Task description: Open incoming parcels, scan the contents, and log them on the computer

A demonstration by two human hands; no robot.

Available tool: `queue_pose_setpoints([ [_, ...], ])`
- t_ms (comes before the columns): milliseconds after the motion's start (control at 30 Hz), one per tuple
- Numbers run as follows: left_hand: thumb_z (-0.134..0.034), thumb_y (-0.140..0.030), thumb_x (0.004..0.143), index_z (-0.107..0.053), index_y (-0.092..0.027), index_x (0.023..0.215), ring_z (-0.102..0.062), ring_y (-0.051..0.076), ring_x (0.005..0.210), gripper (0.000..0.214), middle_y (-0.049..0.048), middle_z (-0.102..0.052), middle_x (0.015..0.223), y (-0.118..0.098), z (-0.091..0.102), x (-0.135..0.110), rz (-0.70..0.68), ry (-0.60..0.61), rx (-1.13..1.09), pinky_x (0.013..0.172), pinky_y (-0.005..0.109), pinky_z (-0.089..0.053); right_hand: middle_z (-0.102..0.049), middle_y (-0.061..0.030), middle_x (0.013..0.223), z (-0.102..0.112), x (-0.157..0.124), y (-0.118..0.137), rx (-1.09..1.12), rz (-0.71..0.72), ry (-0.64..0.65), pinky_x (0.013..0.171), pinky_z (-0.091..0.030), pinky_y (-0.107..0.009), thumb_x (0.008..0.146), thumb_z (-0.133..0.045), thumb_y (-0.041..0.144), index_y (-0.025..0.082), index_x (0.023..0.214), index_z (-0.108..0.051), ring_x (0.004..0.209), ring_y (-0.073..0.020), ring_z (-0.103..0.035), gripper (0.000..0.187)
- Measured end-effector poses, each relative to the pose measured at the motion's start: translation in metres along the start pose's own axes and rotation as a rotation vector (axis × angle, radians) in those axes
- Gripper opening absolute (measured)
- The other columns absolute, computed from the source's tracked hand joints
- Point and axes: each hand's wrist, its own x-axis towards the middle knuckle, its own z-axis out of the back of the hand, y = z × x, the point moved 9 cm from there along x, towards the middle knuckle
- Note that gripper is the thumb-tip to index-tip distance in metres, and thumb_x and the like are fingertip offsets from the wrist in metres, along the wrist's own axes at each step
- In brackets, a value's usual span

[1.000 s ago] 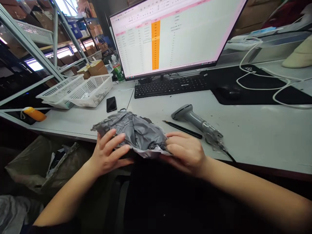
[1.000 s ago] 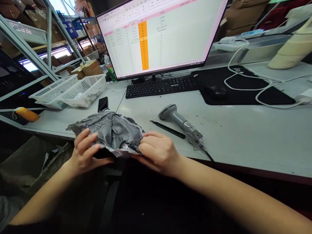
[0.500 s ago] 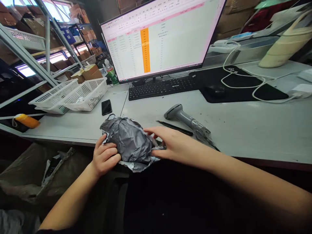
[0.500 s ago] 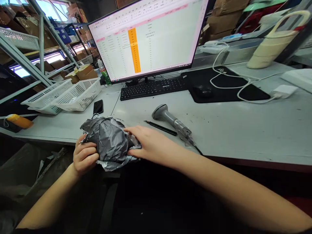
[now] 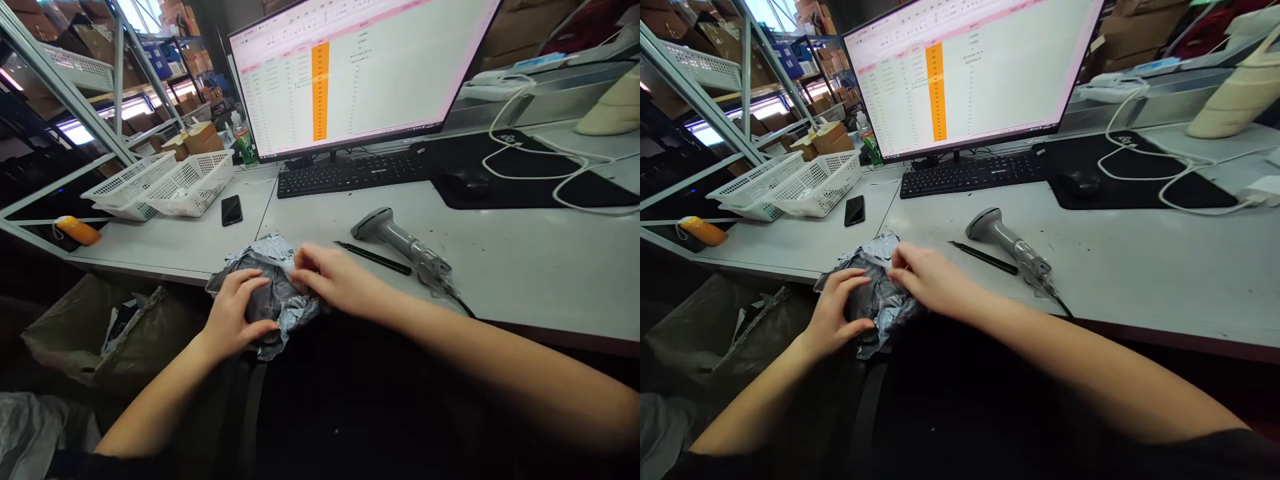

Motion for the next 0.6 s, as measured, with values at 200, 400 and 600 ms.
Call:
queue_pose_setpoints([
  [200,-0.069,-0.033,0.092,-0.058,-0.019,0.137,-0.056,0.029,0.113,0.048,0.0123,-0.062,0.134,-0.02,-0.033,0.031,-0.011,0.306,0.005,0.097,0.045,-0.049,-0.055,0.0065,0.062,0.019,0.003,-0.076,0.948,-0.412,-0.333,0.046,-0.04,-0.017,0.073,-0.081,0.025,0.021,0.077,-0.046,0.05,-0.0066,-0.049,0.036],
  [400,-0.052,-0.024,0.102,-0.066,-0.019,0.094,-0.058,0.019,0.078,0.018,0.0025,-0.065,0.083,-0.014,-0.034,0.041,-0.048,0.286,-0.173,0.072,0.032,-0.047,-0.055,0.0082,0.061,0.019,0.001,-0.081,1.079,-0.455,-0.357,0.041,-0.034,-0.013,0.07,-0.082,0.019,0.02,0.09,-0.055,0.047,-0.0049,-0.044,0.034],
  [600,-0.062,-0.037,0.097,-0.067,-0.02,0.106,-0.054,0.031,0.116,0.019,0.0117,-0.062,0.119,-0.011,-0.036,0.06,-0.115,0.283,0.029,0.102,0.051,-0.043,-0.055,0.0075,0.061,0.021,0.002,-0.079,1.001,-0.468,-0.328,0.04,-0.033,-0.014,0.072,-0.078,0.019,0.019,0.092,-0.058,0.046,-0.0049,-0.043,0.028],
])
